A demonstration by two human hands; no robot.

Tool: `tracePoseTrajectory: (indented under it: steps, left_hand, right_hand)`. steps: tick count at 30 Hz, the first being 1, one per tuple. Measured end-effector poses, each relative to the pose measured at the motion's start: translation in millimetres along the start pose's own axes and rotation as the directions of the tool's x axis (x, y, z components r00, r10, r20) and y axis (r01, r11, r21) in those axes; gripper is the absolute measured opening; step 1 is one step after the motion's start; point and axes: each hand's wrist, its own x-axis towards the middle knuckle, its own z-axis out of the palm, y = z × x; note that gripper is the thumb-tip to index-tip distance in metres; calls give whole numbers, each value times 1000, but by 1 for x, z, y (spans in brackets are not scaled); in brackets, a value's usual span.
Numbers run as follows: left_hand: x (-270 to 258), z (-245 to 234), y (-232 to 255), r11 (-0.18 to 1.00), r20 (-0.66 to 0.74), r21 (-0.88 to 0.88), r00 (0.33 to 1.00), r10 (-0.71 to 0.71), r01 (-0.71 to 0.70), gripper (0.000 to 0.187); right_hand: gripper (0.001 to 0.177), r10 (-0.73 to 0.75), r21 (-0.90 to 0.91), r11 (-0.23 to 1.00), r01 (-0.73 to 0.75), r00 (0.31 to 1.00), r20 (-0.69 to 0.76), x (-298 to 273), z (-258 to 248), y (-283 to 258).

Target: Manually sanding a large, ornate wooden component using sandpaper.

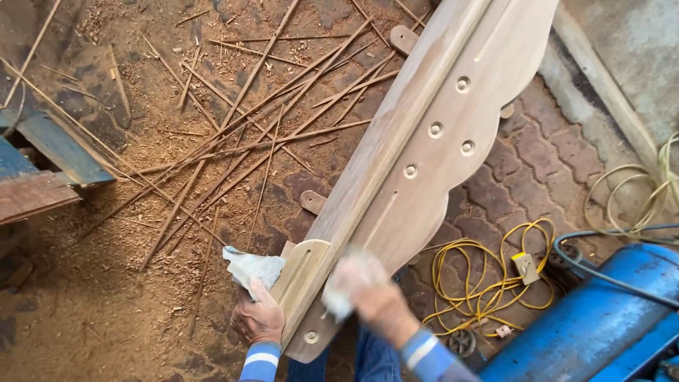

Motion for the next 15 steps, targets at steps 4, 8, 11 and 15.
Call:
tracePoseTrajectory:
  steps: [4, 8, 11, 15]
  left_hand:
    - [-2, -3, -3, 1000, 17, -24, 1000, -2, 2, 50]
    - [0, 1, -4, 1000, 27, -21, 999, -22, 23, 51]
    - [1, -1, -2, 999, 41, -29, 998, -37, 38, 52]
    - [0, -1, 0, 996, 54, 24, 994, -92, 91, 55]
  right_hand:
    - [40, 213, -160, 954, -253, 949, -232, 45, -12, 74]
    - [49, 400, -65, 882, -466, 816, -418, 87, -5, 57]
    - [56, 458, 83, 880, -468, 788, -412, 69, 26, -31]
    - [63, 446, 92, 895, -437, 883, -144, -6, 63, -101]
